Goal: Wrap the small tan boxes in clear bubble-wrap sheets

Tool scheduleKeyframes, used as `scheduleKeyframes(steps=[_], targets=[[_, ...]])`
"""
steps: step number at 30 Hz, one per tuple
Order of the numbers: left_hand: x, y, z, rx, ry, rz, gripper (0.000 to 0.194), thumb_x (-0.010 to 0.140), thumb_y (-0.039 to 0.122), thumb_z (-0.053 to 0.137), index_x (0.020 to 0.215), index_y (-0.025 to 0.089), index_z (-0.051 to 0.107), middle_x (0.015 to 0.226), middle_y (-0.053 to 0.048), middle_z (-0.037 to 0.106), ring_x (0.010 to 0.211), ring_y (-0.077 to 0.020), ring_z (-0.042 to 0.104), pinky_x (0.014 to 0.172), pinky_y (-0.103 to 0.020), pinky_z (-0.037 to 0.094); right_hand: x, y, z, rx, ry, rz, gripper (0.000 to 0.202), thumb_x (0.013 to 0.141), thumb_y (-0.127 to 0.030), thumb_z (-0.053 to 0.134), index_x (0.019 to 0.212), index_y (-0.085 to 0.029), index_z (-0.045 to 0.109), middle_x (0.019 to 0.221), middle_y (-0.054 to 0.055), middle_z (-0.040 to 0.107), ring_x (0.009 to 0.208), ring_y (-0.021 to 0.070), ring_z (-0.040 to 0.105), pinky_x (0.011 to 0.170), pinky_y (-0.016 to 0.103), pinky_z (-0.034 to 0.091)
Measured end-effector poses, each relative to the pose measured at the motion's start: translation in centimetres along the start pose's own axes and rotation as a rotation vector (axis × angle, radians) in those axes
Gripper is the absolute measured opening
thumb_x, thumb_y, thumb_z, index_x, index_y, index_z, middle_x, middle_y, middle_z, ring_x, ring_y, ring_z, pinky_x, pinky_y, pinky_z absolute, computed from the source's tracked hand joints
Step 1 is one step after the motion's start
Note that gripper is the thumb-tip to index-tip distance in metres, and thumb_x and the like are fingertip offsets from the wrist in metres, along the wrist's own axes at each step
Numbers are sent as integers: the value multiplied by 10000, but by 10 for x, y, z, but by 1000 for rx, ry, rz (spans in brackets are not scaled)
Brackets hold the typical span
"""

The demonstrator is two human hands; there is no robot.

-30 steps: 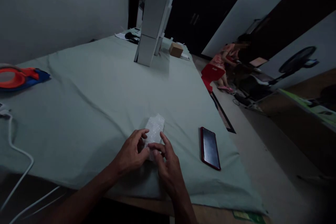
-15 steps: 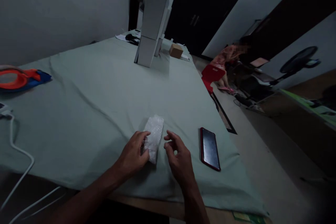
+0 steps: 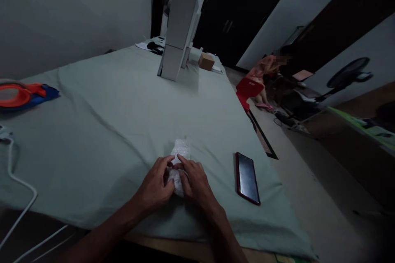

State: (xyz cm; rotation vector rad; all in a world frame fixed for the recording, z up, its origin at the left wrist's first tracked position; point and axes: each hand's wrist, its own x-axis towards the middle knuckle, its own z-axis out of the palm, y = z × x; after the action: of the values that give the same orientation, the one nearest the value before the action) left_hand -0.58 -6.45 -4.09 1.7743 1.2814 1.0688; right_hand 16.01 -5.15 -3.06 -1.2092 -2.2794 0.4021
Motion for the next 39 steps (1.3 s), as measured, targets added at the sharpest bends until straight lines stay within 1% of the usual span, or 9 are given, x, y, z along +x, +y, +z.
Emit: scheduleKeyframes(steps=[6,10,15,20,23,25,28,33,39], targets=[[-2,13,0,125,82,175,302,818,233,580,1118,207,579,1106,-85,541,1018,-235,551,882,-397,501,1,10,5,-70,-20,-5,610,825,-76,430,1425,-179,388,1064,112,697,955,252,591,794,396,425],[0,12,5,260,58,218,130,842,177,536,949,194,608,959,-63,592,926,-231,553,841,-404,498,0,13,4,16,-10,0,551,872,-117,421,1416,-201,399,1041,91,701,954,244,603,820,408,435],[1,8,7,321,10,200,133,780,106,545,876,193,575,916,-52,599,892,-229,549,815,-396,501,1,10,-5,150,85,96,448,903,-152,431,1338,-240,492,1078,60,705,1010,213,607,902,400,442],[2,5,6,308,13,220,118,766,109,556,850,190,573,1019,-77,597,969,-243,557,858,-407,509,2,19,-15,314,281,470,379,831,-276,544,1193,-168,572,1103,109,668,846,195,641,705,328,519],[2,2,6,265,13,220,126,753,104,560,840,193,579,1036,-82,598,997,-243,567,877,-403,516,4,31,-15,502,241,720,511,791,-362,563,1233,-110,516,1010,123,669,624,157,624,470,257,478],[2,0,6,234,21,215,135,754,104,556,844,200,584,1038,-79,599,1007,-239,573,890,-401,517,8,37,-12,586,180,774,569,791,-391,550,1259,-74,484,818,74,679,465,139,559,344,227,388],[0,-2,7,199,27,228,196,753,106,552,918,203,598,1082,-86,593,1044,-243,572,917,-406,509,19,40,-6,642,128,727,503,740,-373,606,1148,-82,573,608,-11,637,386,118,493,331,206,357],[0,-3,6,201,-30,299,496,797,111,523,1282,211,492,1274,-96,560,1150,-244,530,1006,-430,452,43,46,3,721,98,633,291,613,-305,690,851,-143,648,724,19,695,609,155,613,540,245,482],[7,-7,3,193,-125,282,370,775,115,549,1140,173,575,1017,-73,679,951,-242,578,888,-423,495,50,44,3,733,58,545,184,602,-295,709,686,-165,609,630,-32,600,594,134,528,554,235,431]])
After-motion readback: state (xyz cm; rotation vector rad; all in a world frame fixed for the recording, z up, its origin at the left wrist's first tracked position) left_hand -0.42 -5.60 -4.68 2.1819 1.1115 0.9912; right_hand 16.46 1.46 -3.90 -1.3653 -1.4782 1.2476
